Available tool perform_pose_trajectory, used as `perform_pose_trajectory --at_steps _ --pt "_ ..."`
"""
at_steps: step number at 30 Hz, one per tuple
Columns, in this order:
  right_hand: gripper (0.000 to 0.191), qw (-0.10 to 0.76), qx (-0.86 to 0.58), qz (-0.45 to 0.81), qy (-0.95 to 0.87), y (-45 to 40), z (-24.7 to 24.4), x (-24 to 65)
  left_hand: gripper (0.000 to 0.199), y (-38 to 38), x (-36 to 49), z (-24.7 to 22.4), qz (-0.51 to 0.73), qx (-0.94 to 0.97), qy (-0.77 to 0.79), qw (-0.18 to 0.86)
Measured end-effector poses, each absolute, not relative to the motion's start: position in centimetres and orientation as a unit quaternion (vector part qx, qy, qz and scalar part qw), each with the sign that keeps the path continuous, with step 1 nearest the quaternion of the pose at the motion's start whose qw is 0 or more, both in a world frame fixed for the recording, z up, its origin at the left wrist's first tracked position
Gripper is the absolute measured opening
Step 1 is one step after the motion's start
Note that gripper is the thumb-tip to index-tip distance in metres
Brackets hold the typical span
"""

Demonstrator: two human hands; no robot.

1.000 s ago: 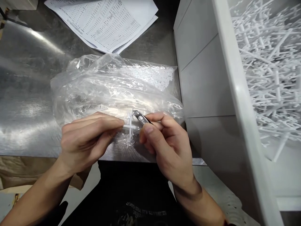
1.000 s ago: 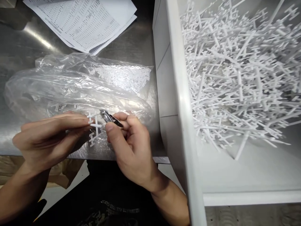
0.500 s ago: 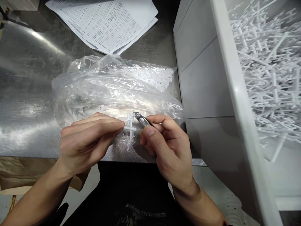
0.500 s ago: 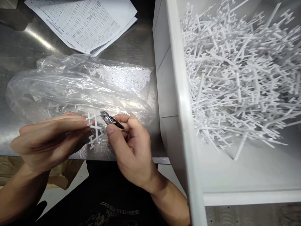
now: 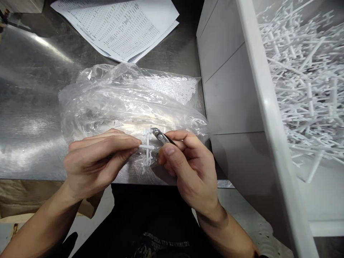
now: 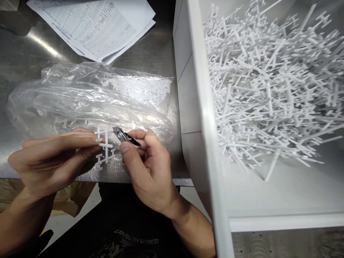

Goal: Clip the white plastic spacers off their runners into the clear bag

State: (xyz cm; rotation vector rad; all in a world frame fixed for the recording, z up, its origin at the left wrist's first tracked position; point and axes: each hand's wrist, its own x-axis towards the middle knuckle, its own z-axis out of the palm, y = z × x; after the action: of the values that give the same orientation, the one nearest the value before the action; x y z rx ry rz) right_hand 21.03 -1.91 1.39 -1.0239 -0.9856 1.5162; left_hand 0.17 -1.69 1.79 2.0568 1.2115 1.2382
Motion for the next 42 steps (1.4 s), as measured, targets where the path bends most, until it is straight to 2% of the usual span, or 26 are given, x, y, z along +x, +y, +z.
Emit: perform_pose_trajectory --at_steps 10,15,26,37,42 --pt "0.010 0.512 -0.411 0.617 -0.435 -2.1 1.1 21.1 0.036 -1.7 0.2 1.7 0.439 0.755 0.433 0.222" --pt "0.008 0.490 -0.455 0.590 -0.453 -2.1 1.2 20.8 0.027 -1.2 0.2 1.5 0.444 0.753 0.425 0.234" --pt "0.010 0.494 -0.425 0.625 -0.430 -2.1 1.5 21.5 0.012 -1.5 -0.2 1.5 0.451 0.675 0.540 0.223" --pt "0.011 0.446 -0.429 0.627 -0.473 -2.4 1.2 21.7 0.005 -1.2 0.3 1.6 0.476 0.654 0.555 0.195" --pt "0.011 0.447 -0.435 0.624 -0.471 -2.4 1.4 21.6 0.009 -1.3 0.2 1.6 0.469 0.664 0.551 0.189"
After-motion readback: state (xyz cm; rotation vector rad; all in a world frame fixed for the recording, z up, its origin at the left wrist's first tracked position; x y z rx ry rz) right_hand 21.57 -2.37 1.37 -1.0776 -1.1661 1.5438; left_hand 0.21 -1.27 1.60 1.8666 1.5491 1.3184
